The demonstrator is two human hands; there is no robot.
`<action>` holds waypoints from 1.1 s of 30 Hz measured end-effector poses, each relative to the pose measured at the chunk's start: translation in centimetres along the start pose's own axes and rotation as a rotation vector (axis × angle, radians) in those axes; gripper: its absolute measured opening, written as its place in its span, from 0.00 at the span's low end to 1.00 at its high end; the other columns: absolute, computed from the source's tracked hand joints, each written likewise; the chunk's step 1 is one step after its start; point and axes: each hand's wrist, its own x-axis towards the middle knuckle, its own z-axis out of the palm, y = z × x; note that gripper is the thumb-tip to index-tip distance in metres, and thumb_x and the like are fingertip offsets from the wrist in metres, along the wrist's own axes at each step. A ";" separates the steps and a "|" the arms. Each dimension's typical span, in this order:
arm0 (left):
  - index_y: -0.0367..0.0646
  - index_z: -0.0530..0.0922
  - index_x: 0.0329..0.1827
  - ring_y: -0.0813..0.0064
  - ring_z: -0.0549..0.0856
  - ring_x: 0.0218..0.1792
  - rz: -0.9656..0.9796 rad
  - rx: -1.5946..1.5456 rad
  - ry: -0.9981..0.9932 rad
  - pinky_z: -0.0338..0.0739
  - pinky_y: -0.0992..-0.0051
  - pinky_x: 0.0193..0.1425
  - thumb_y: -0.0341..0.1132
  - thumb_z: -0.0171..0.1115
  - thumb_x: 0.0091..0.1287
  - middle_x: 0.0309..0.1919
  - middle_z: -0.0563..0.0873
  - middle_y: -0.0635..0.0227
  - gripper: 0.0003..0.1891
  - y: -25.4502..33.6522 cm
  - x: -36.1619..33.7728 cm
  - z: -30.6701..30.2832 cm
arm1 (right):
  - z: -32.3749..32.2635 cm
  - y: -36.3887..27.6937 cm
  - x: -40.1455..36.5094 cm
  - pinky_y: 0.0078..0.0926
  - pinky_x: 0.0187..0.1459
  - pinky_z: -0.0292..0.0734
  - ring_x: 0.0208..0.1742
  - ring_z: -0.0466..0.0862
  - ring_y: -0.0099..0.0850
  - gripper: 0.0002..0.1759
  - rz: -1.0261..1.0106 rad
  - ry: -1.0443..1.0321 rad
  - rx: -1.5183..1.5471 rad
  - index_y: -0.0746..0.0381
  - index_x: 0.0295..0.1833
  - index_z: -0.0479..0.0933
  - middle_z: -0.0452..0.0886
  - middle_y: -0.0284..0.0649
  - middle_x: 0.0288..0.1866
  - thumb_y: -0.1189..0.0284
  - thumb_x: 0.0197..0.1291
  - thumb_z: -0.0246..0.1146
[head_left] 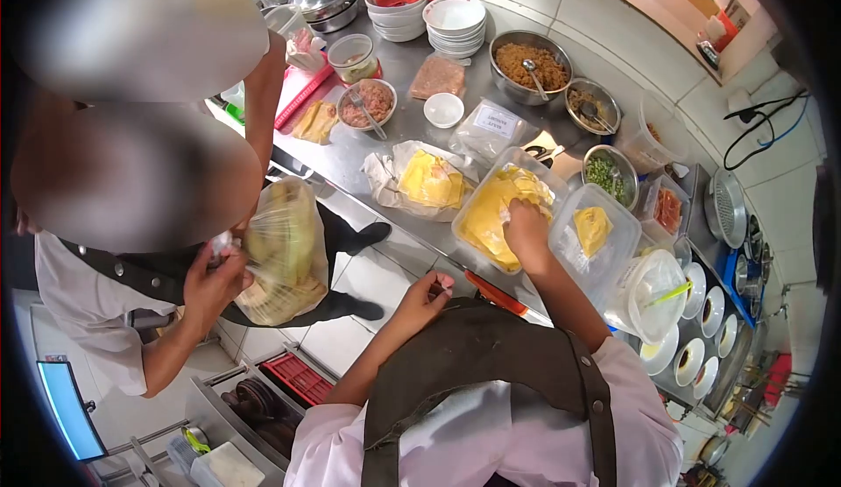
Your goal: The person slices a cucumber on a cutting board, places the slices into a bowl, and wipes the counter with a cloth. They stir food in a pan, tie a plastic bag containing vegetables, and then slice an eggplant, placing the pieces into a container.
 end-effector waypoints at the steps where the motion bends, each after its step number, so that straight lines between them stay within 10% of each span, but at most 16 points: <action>1: 0.39 0.71 0.45 0.80 0.76 0.38 0.024 0.034 0.015 0.71 0.78 0.45 0.27 0.57 0.62 0.37 0.77 0.70 0.10 0.3 0.3 -0.1 | 0.2 0.1 0.0 0.40 0.45 0.74 0.42 0.79 0.46 0.13 -0.020 0.054 0.013 0.64 0.38 0.76 0.78 0.48 0.38 0.76 0.43 0.61; 11: 0.37 0.72 0.42 0.69 0.80 0.37 0.347 0.264 0.032 0.74 0.71 0.41 0.24 0.56 0.55 0.36 0.78 0.62 0.11 0.4 0.9 1.6 | -0.4 1.4 -3.0 0.24 0.45 0.74 0.43 0.79 0.31 0.16 -0.181 -0.068 0.701 0.67 0.42 0.76 0.79 0.44 0.38 0.82 0.43 0.66; 18: 0.41 0.74 0.38 0.63 0.80 0.33 0.377 0.252 0.202 0.73 0.66 0.36 0.31 0.58 0.55 0.31 0.79 0.60 0.09 0.3 -0.6 2.2 | -5.0 -4.4 -4.0 0.18 0.31 0.68 0.29 0.72 0.21 0.15 -0.291 -0.290 0.635 0.64 0.44 0.76 0.74 0.34 0.30 0.80 0.46 0.64; 33: 0.37 0.75 0.38 0.66 0.80 0.38 0.070 0.032 1.462 0.74 0.71 0.44 0.26 0.53 0.61 0.35 0.81 0.61 0.05 -4.6 -30.1 20.5 | -1.5 -15.0 -22.7 0.13 0.28 0.64 0.27 0.70 0.15 0.09 -1.024 -1.114 0.758 0.65 0.40 0.77 0.74 0.29 0.26 0.80 0.49 0.62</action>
